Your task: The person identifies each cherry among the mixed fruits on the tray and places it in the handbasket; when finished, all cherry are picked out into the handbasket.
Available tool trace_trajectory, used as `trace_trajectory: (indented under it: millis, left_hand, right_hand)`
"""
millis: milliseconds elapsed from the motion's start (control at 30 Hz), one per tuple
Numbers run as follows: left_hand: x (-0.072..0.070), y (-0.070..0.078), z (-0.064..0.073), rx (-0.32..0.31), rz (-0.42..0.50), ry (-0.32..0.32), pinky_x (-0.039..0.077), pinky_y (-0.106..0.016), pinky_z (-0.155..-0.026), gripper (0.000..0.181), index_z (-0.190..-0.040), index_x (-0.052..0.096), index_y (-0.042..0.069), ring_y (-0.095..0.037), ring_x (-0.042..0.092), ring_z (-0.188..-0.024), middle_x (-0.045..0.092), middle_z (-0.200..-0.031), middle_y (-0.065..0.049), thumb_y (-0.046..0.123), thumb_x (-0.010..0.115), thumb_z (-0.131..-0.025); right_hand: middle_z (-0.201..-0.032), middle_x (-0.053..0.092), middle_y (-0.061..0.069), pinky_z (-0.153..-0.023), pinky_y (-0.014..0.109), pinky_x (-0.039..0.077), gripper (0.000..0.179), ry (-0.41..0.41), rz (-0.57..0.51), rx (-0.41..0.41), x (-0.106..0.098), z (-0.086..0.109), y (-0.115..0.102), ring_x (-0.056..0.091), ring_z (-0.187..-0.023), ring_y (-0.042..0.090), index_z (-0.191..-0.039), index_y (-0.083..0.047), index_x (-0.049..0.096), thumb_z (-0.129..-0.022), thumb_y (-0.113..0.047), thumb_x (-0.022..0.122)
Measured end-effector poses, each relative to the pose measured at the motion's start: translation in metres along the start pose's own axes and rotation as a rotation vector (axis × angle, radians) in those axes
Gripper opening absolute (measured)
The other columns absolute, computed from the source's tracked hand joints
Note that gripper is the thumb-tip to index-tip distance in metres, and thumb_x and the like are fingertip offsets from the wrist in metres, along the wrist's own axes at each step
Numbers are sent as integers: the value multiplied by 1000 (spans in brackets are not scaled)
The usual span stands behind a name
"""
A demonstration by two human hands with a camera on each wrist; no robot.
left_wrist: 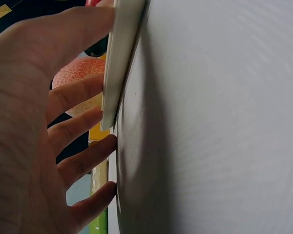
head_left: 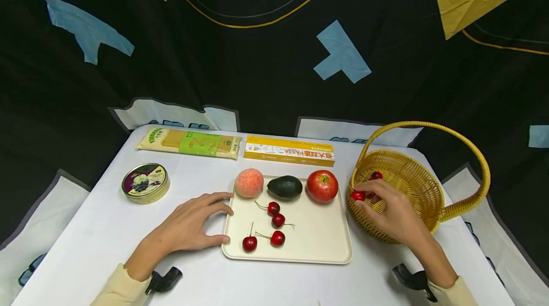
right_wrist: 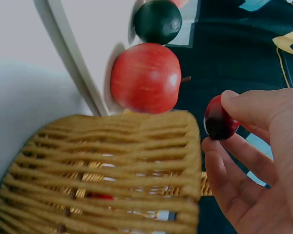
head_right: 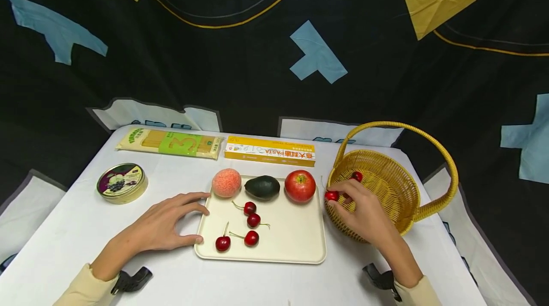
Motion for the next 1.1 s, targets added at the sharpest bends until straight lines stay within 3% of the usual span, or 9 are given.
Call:
trace_trajectory:
  millis: [400, 733, 1100]
  left_hand:
    - [0, -1, -1, -13, 8, -16, 50, -62, -109, 51, -123, 73, 36, -30, 54, -145, 52, -162, 4, 64, 85, -83]
    - [1, -1, 0, -10, 12, -14, 49, -62, -110, 51, -123, 73, 36, -30, 54, -146, 51, -163, 5, 63, 86, -82]
    - [1, -1, 1, -10, 10, -5, 49, -62, -110, 52, -123, 73, 35, -30, 54, -145, 52, -163, 4, 63, 86, -82]
  right_hand:
    - [-117, 75, 2, -76, 39, 64, 38, 10, 54, 49, -3, 3, 23, 73, -94, 23, -118, -14, 77, -84, -4, 91]
    - [-107, 74, 5, -72, 42, 65, 41, -4, 90, 68, 1, 10, 40, 72, -86, 25, -116, -9, 77, -80, 0, 93]
    - [-111, 75, 10, -75, 46, 63, 34, -109, 104, 138, 6, 12, 59, 71, -91, 26, -116, -11, 77, -86, -7, 91]
Point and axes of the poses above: each hand's wrist, its own z-axis away from the middle knuckle, its own x-axis out of the palm, y = z × x, the point moved 6 cm from there along -z, towards the middle knuckle
